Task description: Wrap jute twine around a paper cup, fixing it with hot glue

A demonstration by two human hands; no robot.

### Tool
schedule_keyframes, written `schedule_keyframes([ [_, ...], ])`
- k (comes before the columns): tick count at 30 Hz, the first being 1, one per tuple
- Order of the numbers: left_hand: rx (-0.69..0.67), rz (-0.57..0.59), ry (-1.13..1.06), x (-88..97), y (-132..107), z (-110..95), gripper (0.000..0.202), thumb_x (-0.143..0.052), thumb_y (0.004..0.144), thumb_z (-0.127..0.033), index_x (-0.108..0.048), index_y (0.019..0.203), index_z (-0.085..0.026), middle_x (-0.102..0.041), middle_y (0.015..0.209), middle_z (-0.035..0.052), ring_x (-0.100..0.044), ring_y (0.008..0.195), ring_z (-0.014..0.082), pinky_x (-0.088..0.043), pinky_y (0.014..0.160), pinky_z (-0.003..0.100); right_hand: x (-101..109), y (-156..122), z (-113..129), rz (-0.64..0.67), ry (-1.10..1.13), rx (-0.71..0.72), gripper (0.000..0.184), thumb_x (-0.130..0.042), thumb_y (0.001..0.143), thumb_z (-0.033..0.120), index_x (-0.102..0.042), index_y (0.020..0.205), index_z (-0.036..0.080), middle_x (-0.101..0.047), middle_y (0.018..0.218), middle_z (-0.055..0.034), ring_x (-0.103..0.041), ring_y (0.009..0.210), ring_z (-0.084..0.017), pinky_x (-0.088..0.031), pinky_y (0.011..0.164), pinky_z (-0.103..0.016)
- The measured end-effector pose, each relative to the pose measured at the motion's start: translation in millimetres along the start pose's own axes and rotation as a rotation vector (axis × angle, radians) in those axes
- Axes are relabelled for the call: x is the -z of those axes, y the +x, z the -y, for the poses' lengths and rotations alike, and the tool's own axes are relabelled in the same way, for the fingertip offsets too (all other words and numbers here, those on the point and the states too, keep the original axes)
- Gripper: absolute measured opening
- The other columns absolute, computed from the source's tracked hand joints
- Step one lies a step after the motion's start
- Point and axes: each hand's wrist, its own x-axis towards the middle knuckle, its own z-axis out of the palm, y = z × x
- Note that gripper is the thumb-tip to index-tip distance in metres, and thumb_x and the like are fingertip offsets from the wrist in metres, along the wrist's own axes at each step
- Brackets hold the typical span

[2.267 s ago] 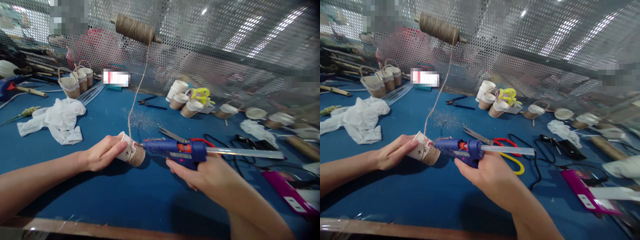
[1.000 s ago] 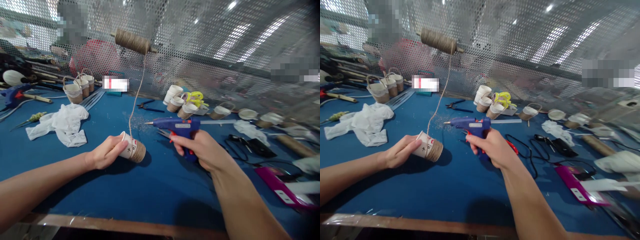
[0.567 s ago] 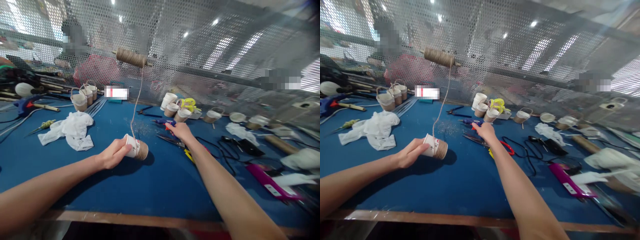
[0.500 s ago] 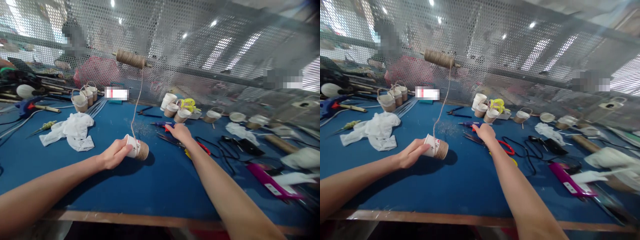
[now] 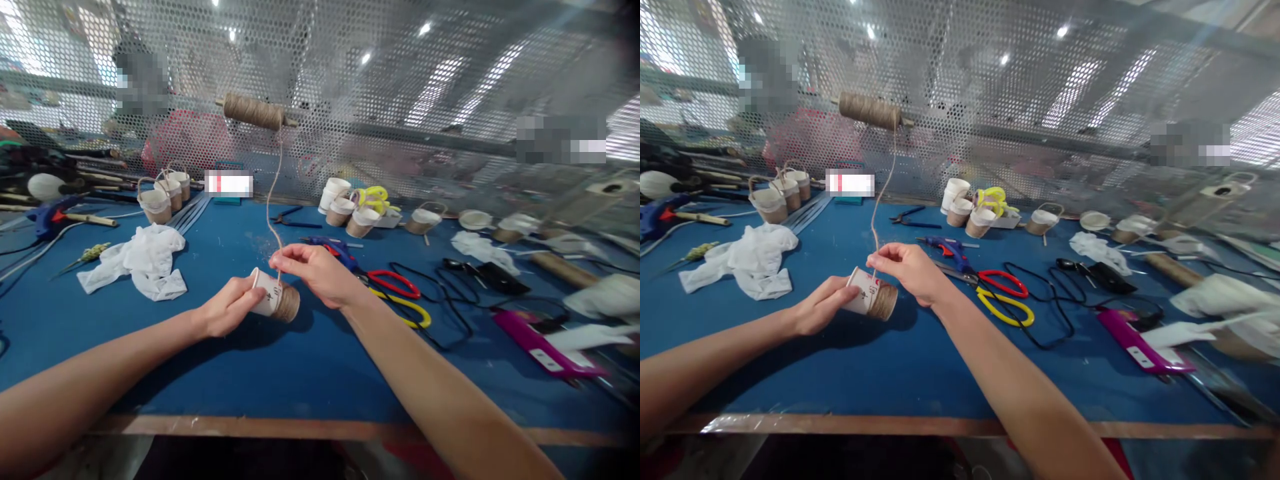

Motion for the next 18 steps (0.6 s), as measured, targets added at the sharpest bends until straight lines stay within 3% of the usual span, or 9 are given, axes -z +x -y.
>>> schedule_keyframes([
  [5, 0.158, -0.034, -0.172, -0.7, 0, -2, 0.032, -0.032, 0.083, -0.035, -0.051, 0.073, -0.010, -0.044, 0.060, -0.0007, -0.037, 0.056, 0.0112, -0.033, 0.051, 0.023, 8, -15, 6, -0.134, 0.015, 0.065, 0.024, -0.065, 0.067, 0.040, -0.062, 0.073, 0.018, -0.062, 0.074, -0.0002, -0.055, 0.071, -0.012, -0.043, 0.073, -0.028],
  [18, 0.081, 0.031, -0.158, -1.7, -5, -12, 0.030, -0.031, 0.083, -0.032, -0.048, 0.068, -0.013, -0.040, 0.059, -0.0028, -0.032, 0.055, 0.0098, -0.028, 0.051, 0.022, 3, -13, -10, -0.165, -0.027, 0.055, 0.022, -0.064, 0.068, 0.038, -0.061, 0.069, 0.016, -0.060, 0.067, -0.0001, -0.052, 0.063, -0.012, -0.042, 0.065, -0.029],
])
